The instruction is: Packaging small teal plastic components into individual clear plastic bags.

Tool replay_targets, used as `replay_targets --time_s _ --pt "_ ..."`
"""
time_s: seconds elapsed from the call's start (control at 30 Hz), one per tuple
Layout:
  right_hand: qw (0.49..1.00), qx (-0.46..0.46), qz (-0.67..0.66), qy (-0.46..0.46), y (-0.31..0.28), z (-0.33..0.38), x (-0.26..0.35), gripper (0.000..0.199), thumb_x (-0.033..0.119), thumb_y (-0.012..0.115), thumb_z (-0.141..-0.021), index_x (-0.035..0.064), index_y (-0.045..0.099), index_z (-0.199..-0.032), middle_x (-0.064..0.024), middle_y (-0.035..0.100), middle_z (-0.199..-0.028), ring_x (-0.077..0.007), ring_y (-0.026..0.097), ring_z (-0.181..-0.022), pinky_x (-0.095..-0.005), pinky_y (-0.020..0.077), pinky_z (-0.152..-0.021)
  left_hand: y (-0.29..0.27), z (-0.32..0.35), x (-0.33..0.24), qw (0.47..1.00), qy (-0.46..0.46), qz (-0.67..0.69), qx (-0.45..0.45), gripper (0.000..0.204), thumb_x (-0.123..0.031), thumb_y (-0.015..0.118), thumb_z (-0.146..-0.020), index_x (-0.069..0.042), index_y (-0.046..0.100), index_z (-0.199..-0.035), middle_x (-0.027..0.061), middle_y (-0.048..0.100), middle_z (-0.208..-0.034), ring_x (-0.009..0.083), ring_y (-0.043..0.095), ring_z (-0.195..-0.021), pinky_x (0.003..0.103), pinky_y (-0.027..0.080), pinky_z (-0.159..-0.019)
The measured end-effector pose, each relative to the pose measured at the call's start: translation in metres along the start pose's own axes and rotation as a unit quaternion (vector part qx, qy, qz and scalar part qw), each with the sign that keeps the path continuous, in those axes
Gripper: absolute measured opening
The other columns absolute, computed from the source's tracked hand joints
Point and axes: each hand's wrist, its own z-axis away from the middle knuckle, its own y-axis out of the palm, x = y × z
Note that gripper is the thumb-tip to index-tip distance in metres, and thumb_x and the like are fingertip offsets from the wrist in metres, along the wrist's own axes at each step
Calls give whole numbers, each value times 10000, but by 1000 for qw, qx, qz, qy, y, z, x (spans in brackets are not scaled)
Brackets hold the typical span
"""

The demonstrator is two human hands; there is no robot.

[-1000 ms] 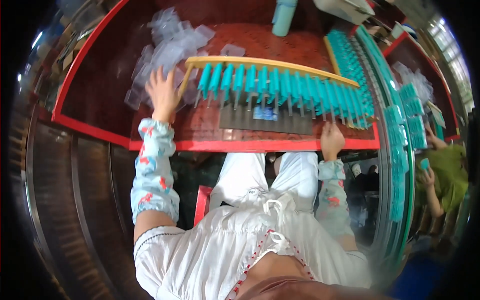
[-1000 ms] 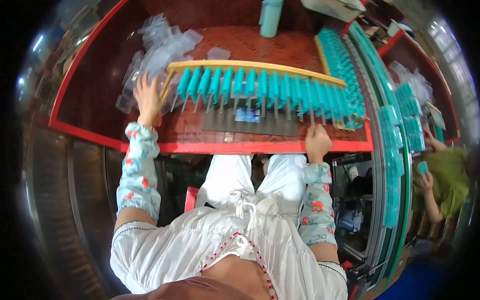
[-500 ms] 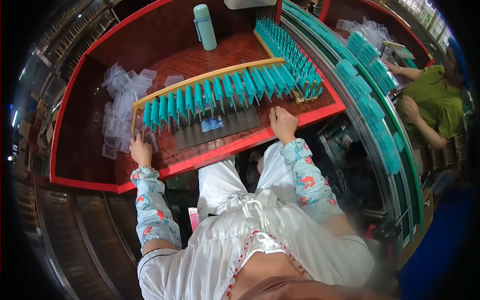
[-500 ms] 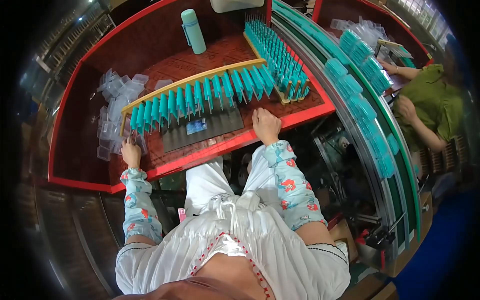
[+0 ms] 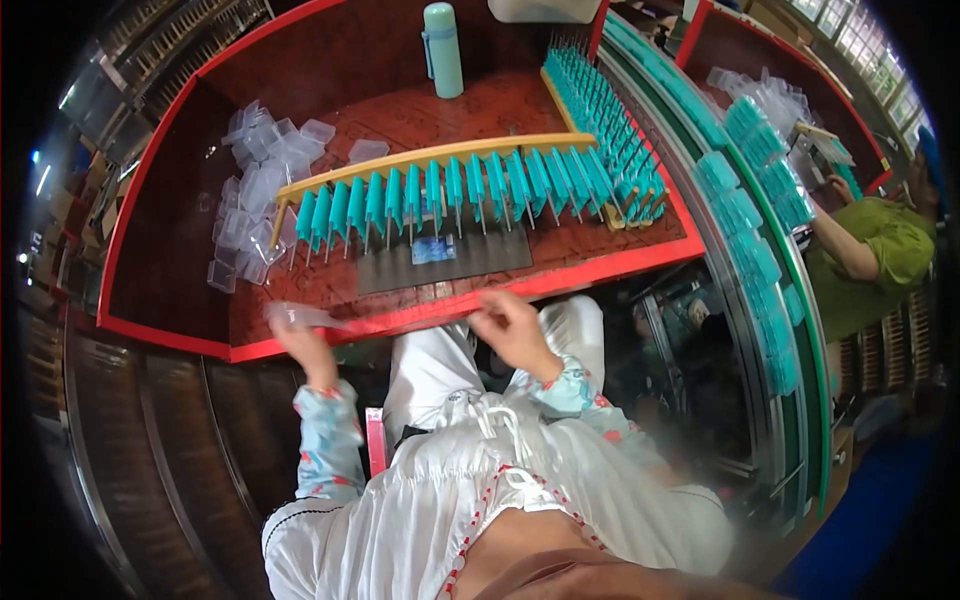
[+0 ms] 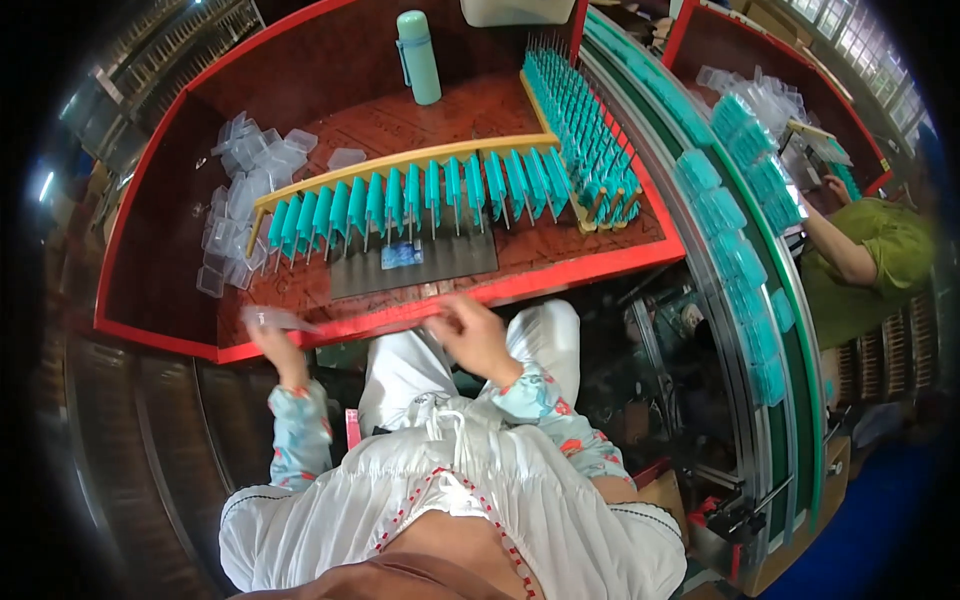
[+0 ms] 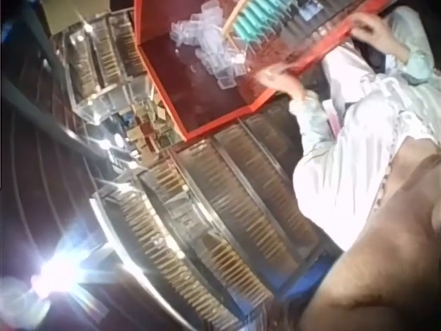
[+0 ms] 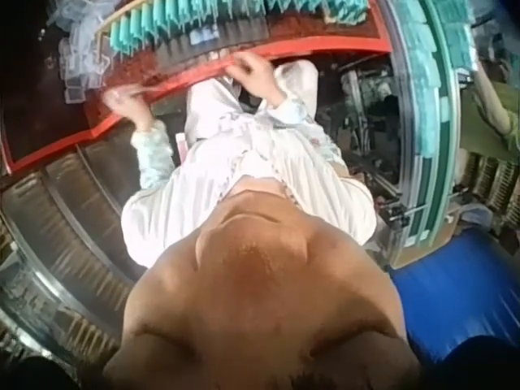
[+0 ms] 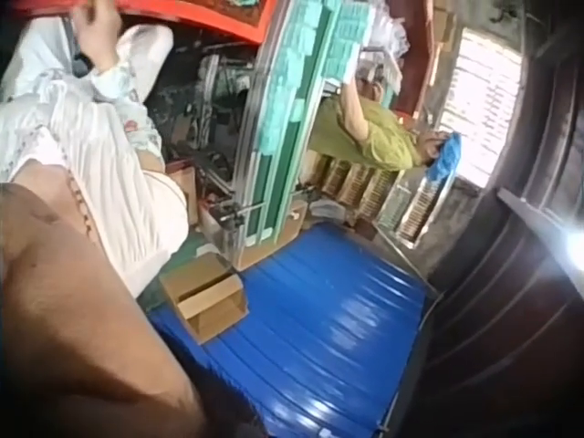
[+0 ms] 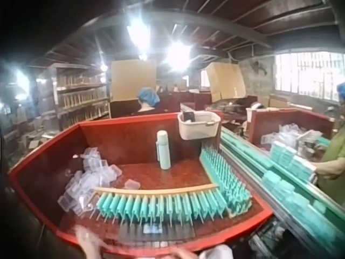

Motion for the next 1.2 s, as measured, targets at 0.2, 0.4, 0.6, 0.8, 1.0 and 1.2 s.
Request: replay_targets --time_s 0.2,0.4,0.6,0.8,1.0,1.2 --pt "989 148 -16 -11 8 1 10 312 201 575 -905 31 568 -1165 -151 628 -954 -307 643 -839 -404 509 -739 69 111 -98 858 -39 -168 484 65 -51 595 -840 -21 537 -843 81 581 -897 141 547 -827 271 439 -703" --pt "893 -250 -311 206 -48 6 -11 199 228 513 -983 42 536 -1049 -45 609 -866 -80 581 -664 -209 494 -518 113 142 -99 696 -264 327 582 794 -227 780 -752 -39 346 -1390 116 436 -1357 228 402 -1291 338 331 -1055" --pt "993 -95 19 72 -88 6 -24 82 55 648 -867 7 607 -921 4 597 -848 -74 536 -743 -236 451 -662 143 154 -117 633 -461 369 501 423 -101 561 -888 4 468 -1287 141 539 -1290 236 528 -1197 362 432 -998" --pt "983 -107 -136 55 -173 -117 -11 327 -3 665 -843 5 537 -1145 -12 557 -1017 -78 518 -921 -231 427 -822 128 150 -100 446 -286 236 814 377 -120 614 -838 13 552 -1185 124 598 -1203 185 573 -1110 316 444 -947" --pt "976 76 -187 87 -197 -131 -11 601 87 774 -761 8 465 -1270 -11 543 -1093 -118 516 -1027 -250 421 -924 116 150 -103 388 -489 303 720 396 -220 647 -843 -42 488 -1159 169 522 -1256 307 476 -1234 437 383 -1042" --pt "973 122 -129 147 -202 -145 -9 608 138 809 -735 3 503 -1243 -37 548 -1183 -86 530 -1028 -247 468 -858 163 148 -101 433 -592 445 514 461 -351 543 -937 -103 421 -1306 242 461 -1332 392 412 -1287 679 338 -1006"
